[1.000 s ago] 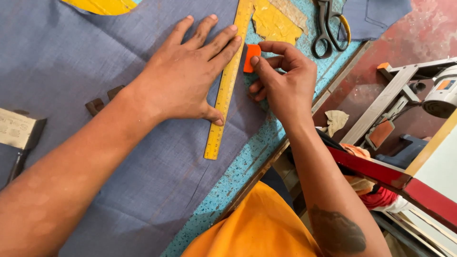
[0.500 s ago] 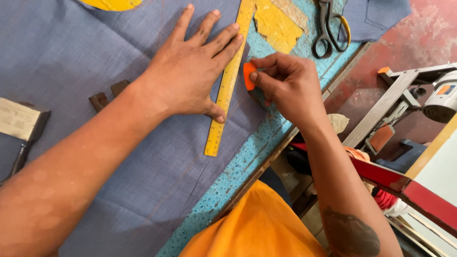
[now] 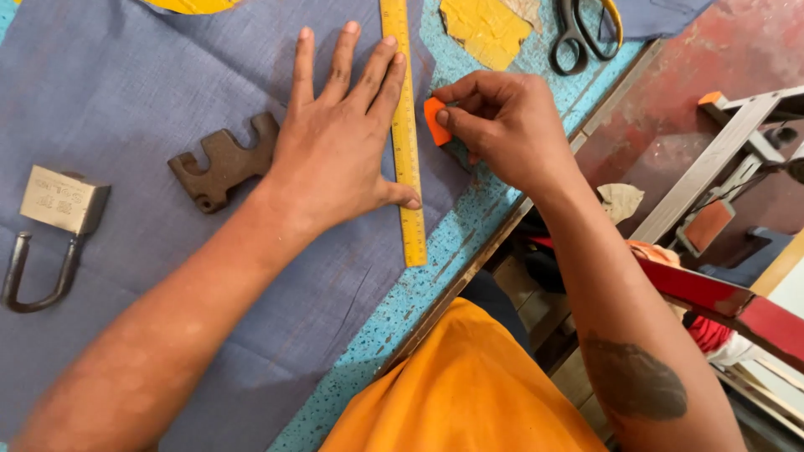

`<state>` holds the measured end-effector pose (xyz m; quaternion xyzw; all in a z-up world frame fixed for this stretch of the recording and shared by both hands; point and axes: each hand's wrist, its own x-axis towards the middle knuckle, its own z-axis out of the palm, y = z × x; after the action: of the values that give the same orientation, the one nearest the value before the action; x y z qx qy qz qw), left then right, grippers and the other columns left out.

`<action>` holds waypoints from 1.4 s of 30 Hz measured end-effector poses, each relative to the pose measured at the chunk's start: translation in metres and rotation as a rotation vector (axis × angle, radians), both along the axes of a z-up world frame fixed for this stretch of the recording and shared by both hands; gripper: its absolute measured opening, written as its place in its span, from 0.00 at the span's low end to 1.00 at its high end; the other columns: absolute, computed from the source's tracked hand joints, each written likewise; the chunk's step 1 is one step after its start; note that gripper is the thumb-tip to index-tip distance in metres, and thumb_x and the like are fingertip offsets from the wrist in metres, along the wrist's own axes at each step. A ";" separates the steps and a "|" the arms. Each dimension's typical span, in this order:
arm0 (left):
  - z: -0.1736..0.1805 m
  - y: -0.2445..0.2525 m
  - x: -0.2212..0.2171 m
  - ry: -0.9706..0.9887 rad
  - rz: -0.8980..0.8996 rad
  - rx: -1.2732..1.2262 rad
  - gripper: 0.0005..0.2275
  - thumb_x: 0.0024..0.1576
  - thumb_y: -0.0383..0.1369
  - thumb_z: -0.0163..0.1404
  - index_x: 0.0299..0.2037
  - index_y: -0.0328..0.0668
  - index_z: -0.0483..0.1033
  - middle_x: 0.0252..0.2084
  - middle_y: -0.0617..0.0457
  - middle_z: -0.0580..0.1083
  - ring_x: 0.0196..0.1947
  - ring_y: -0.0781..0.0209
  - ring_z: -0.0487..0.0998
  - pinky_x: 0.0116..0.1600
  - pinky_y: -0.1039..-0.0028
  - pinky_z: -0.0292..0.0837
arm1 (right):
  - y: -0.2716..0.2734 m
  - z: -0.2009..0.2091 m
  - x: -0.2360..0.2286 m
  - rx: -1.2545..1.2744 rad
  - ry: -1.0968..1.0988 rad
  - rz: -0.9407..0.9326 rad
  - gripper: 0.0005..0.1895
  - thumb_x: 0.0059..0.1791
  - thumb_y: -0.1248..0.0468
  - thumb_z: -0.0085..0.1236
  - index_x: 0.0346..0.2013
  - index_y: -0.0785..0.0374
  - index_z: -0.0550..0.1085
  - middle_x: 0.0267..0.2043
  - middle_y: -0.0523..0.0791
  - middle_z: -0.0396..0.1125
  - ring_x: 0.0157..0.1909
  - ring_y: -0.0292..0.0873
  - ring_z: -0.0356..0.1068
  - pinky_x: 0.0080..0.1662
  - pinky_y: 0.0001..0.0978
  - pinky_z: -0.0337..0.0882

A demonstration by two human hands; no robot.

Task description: The person cuts a piece of blue fabric using large shears, following a pre-drawn pattern. After cutting, they use a ruler and a piece of chalk to draw straight lines on the fabric.

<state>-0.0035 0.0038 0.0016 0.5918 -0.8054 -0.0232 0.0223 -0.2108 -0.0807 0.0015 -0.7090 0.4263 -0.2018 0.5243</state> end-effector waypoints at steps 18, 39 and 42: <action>0.006 0.015 -0.024 0.080 0.177 -0.027 0.62 0.39 0.71 0.59 0.75 0.25 0.56 0.77 0.38 0.59 0.76 0.29 0.46 0.71 0.29 0.27 | -0.005 0.012 -0.011 -0.060 0.047 0.220 0.06 0.53 0.71 0.59 0.43 0.65 0.80 0.31 0.42 0.76 0.33 0.30 0.73 0.35 0.25 0.72; 0.003 0.026 -0.046 0.019 0.324 -0.035 0.63 0.41 0.75 0.56 0.75 0.27 0.50 0.78 0.40 0.55 0.77 0.31 0.44 0.70 0.26 0.28 | -0.003 0.043 -0.037 -0.253 0.479 0.442 0.14 0.46 0.66 0.47 0.38 0.56 0.81 0.30 0.45 0.75 0.33 0.50 0.71 0.39 0.46 0.67; -0.002 0.034 -0.058 0.091 0.350 -0.075 0.57 0.47 0.74 0.54 0.75 0.35 0.53 0.78 0.42 0.55 0.77 0.32 0.46 0.71 0.27 0.31 | 0.028 0.043 -0.051 -0.203 0.504 0.218 0.12 0.46 0.66 0.40 0.30 0.61 0.75 0.27 0.50 0.71 0.30 0.54 0.67 0.37 0.49 0.64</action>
<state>-0.0612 0.0373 0.0001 0.7200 -0.6886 -0.0156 0.0845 -0.2618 -0.0528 0.0441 -0.8271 0.4422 -0.0034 0.3469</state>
